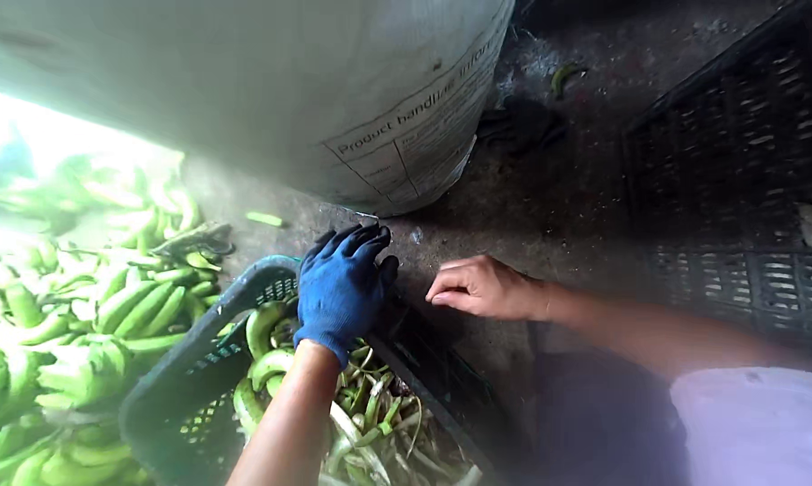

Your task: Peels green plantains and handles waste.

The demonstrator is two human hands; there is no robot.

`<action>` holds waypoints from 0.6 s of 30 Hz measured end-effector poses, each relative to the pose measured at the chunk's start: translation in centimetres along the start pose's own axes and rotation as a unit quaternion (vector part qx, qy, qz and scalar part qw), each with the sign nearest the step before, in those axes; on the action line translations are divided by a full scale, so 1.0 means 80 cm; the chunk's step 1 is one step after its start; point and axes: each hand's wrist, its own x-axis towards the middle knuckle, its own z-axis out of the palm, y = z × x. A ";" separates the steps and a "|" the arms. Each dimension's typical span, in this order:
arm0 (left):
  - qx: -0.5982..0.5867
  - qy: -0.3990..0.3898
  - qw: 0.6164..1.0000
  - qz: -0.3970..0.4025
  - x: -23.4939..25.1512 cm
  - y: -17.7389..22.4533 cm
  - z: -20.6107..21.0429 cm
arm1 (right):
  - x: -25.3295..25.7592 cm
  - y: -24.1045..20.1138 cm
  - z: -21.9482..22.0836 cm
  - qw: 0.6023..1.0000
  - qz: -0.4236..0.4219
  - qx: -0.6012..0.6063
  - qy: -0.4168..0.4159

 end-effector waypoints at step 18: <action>0.029 -0.009 0.999 -0.016 0.001 -0.008 0.006 | 0.000 0.006 0.005 0.980 -0.157 -0.118 -0.036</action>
